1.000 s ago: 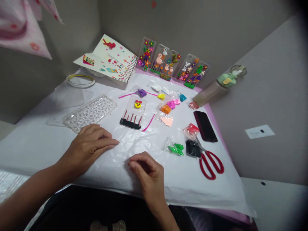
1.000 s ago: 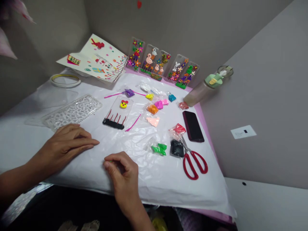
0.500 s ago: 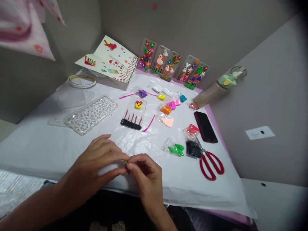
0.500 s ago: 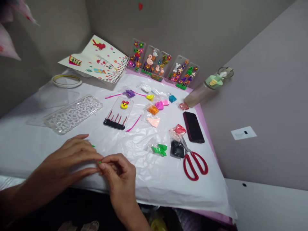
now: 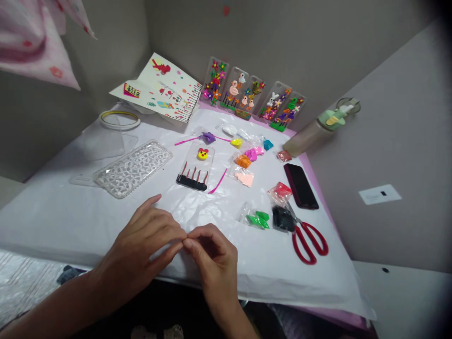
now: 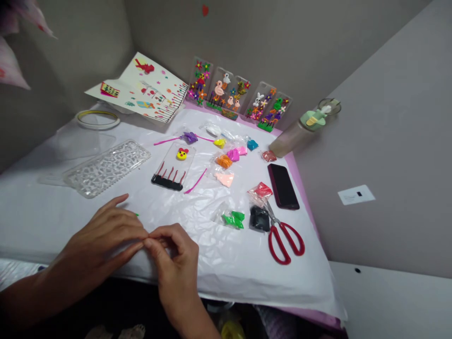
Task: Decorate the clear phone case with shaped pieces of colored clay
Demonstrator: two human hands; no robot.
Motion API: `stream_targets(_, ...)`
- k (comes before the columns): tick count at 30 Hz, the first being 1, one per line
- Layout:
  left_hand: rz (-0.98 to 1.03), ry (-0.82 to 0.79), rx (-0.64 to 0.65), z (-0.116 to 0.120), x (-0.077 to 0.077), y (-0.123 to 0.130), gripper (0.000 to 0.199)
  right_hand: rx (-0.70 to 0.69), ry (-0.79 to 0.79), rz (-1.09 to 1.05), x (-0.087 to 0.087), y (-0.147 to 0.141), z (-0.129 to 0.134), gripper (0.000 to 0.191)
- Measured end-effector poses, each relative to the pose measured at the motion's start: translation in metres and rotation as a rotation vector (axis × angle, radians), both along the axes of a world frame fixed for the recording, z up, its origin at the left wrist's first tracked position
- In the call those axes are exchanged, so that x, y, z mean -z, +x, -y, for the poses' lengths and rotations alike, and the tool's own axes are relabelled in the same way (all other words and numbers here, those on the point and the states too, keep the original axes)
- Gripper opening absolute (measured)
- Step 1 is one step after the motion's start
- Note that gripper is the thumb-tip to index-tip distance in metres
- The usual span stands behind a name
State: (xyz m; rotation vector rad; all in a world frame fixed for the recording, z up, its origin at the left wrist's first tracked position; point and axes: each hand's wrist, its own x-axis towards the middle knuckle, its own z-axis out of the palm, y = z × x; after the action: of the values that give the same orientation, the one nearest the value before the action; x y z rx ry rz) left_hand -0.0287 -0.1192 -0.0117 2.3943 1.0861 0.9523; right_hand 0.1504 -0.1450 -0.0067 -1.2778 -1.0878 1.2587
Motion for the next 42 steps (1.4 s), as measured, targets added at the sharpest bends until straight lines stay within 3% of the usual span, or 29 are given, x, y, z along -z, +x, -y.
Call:
stream_targets(6, -0.037, -0.11, 0.02, 0.002, -0.008, 0.002, 0.017, -0.061, 0.065, 0.072, -0.003, 0.004, 0.002, 0.008)
stream_targets(13, 0.01, -0.151, 0.027, 0.006, -0.006, 0.004, 0.017, -0.163, 0.105, 0.118, -0.005, 0.011, 0.007, 0.008)
stream_targets(17, 0.075, -0.133, -0.015, 0.002, -0.006, -0.001, 0.015, -0.246, 0.046, 0.027, -0.01, 0.012, 0.009, 0.01)
stream_targets(20, 0.144, -0.158, -0.116, -0.003, -0.008, -0.009, 0.009, -0.319, -0.014, -0.124, -0.013, 0.015, 0.006, 0.01)
stream_targets(26, 0.203, -0.399, -0.229, -0.005, -0.006, -0.024, 0.011, -0.189, 0.035, -0.038, -0.006, 0.018, -0.003, 0.013)
stream_targets(31, 0.221, -0.454, -0.181, -0.004, -0.003, -0.026, 0.016, -0.06, -0.008, -0.014, 0.005, 0.013, -0.004, 0.007)
stream_targets(37, 0.309, -0.535, -0.158, -0.005, -0.005, -0.029, 0.016, -0.058, 0.006, -0.016, 0.006, 0.012, -0.005, 0.007)
stream_targets(42, 0.334, -0.549, -0.219, -0.008, -0.011, -0.03, 0.01, -0.071, 0.04, 0.036, 0.006, 0.012, -0.004, 0.01)
